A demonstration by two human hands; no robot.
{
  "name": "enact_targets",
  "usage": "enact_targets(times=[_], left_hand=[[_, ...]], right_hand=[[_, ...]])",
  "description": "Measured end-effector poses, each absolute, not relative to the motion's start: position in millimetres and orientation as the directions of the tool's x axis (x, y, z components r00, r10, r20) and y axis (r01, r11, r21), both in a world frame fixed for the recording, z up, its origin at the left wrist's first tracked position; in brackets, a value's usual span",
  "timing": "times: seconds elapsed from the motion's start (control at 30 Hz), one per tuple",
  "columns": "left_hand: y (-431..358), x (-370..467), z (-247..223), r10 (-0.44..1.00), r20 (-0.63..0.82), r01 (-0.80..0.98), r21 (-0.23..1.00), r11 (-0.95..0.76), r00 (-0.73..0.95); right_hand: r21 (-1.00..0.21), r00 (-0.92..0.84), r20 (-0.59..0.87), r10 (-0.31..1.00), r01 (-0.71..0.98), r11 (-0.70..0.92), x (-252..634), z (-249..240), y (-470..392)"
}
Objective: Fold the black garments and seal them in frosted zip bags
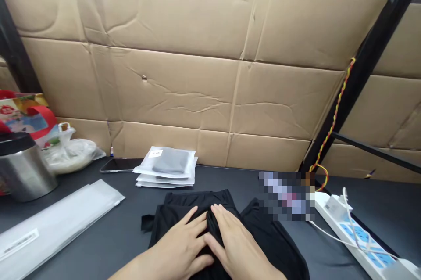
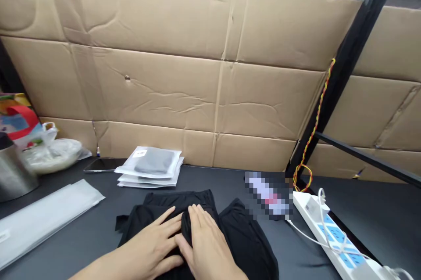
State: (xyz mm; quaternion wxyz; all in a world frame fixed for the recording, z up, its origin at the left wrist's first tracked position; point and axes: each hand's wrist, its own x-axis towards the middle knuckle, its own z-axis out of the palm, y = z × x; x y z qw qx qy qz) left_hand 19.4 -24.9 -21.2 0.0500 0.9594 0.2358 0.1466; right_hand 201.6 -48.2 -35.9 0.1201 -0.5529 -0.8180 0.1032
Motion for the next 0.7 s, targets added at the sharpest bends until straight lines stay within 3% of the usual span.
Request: enact_targets(times=[0.13,0.23,0.33,0.4,0.5,0.57,0.7], left_hand=[[-34.8,-43.9,-21.7,0.602,0.215,0.596,0.101,-0.797,0.769],[-40.1,-77.3,-35.5,0.699,0.217,0.705,0.058,-0.707,0.682],[-43.7,-90.6,-47.0,0.732,0.204,0.738,0.060,-0.672,0.650],[-45.3,-94.3,-49.9,0.737,0.175,0.740,0.056,-0.670,0.653],[-47.1,-101.0,-49.7,0.713,0.148,0.719,0.019,-0.695,0.685],[-47.5,-106.5,-49.0,0.684,0.174,0.697,-0.026,-0.717,0.709],[-43.7,-110.6,-46.8,0.599,0.302,0.646,-0.083,-0.758,0.742]], right_hand=[[-0.316,-0.440,-0.012,0.898,0.854,0.414,208.8,-41.2,-50.0],[-0.360,-0.441,0.004,0.898,0.837,0.413,211.5,-37.4,-51.2],[-0.397,-0.268,0.207,0.941,0.856,0.332,223.2,-31.5,-48.3],[-0.388,-0.069,0.290,0.955,0.904,0.183,235.5,-28.8,-44.3],[-0.357,0.057,0.140,0.988,0.934,-0.003,250.9,-30.1,-38.1],[-0.389,0.041,0.040,0.998,0.921,-0.022,254.7,-34.0,-34.6],[-0.471,0.032,0.031,0.999,0.882,-0.014,251.1,-42.4,-30.3]])
